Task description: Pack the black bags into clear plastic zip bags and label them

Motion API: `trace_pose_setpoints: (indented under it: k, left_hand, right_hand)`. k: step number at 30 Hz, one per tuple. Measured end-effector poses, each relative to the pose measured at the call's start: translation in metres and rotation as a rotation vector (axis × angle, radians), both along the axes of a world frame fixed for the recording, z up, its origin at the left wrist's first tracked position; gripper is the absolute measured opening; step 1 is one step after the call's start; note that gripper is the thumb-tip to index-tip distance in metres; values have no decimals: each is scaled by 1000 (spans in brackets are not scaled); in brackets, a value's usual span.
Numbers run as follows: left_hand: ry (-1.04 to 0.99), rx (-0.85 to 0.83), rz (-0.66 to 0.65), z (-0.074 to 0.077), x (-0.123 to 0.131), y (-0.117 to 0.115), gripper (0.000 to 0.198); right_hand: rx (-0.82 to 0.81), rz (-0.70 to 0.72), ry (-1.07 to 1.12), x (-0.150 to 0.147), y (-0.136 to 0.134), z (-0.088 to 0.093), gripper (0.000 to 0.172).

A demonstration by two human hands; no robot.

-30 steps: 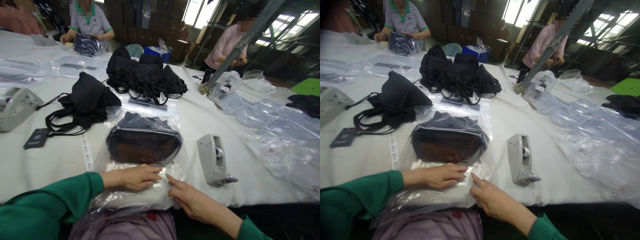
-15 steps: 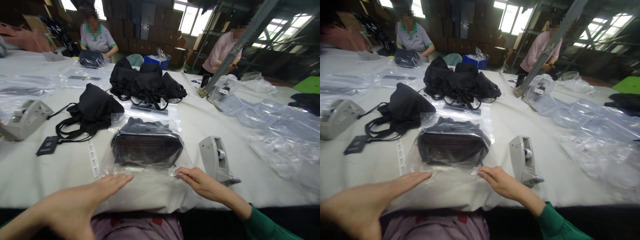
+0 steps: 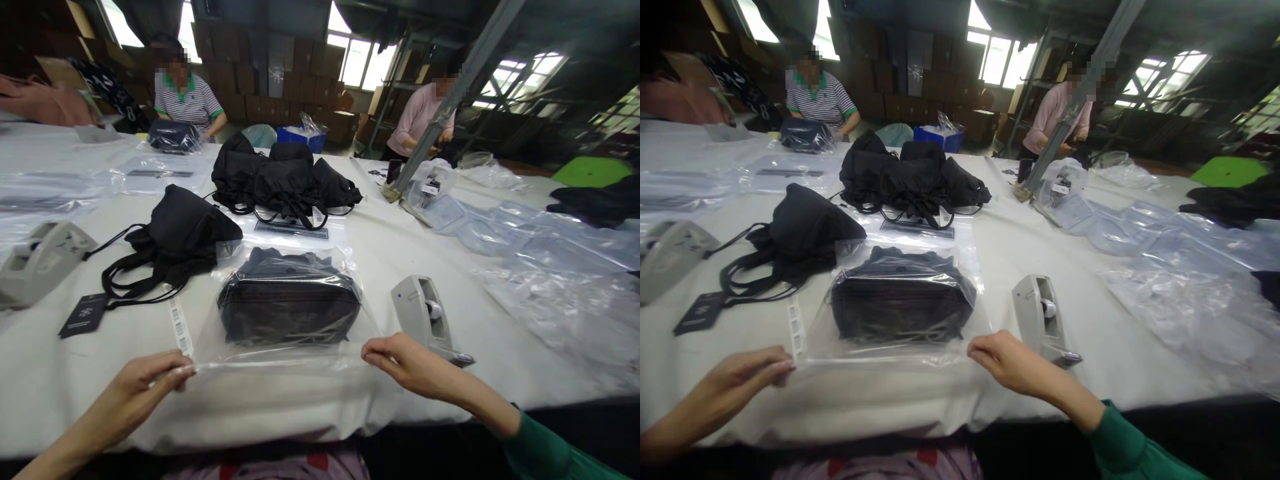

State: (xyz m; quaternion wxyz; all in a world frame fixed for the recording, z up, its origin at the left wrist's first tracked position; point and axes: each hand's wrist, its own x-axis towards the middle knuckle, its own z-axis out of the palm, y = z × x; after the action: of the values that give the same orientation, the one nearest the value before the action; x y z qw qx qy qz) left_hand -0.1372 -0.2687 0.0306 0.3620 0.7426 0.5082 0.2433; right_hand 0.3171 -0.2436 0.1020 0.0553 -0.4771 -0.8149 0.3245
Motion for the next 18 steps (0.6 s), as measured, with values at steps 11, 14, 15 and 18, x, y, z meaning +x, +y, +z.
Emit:
trace_pose_setpoints:
  k: [11,14,15,18]
  left_hand:
    - [-244,256,253,-17,23,91,30]
    - [-312,90,198,-25,28,113,37]
    - [-302,58,209,-26,29,119,40]
    - [-173,105,295,-27,30,127,42]
  right_hand:
    - [388,-537,373,7,45,-44,33]
    - [236,-591,542,11,60,-62,34]
    - [214,-605,586,11,64,-68,35]
    - [232,-630,661,10,72,-80,34]
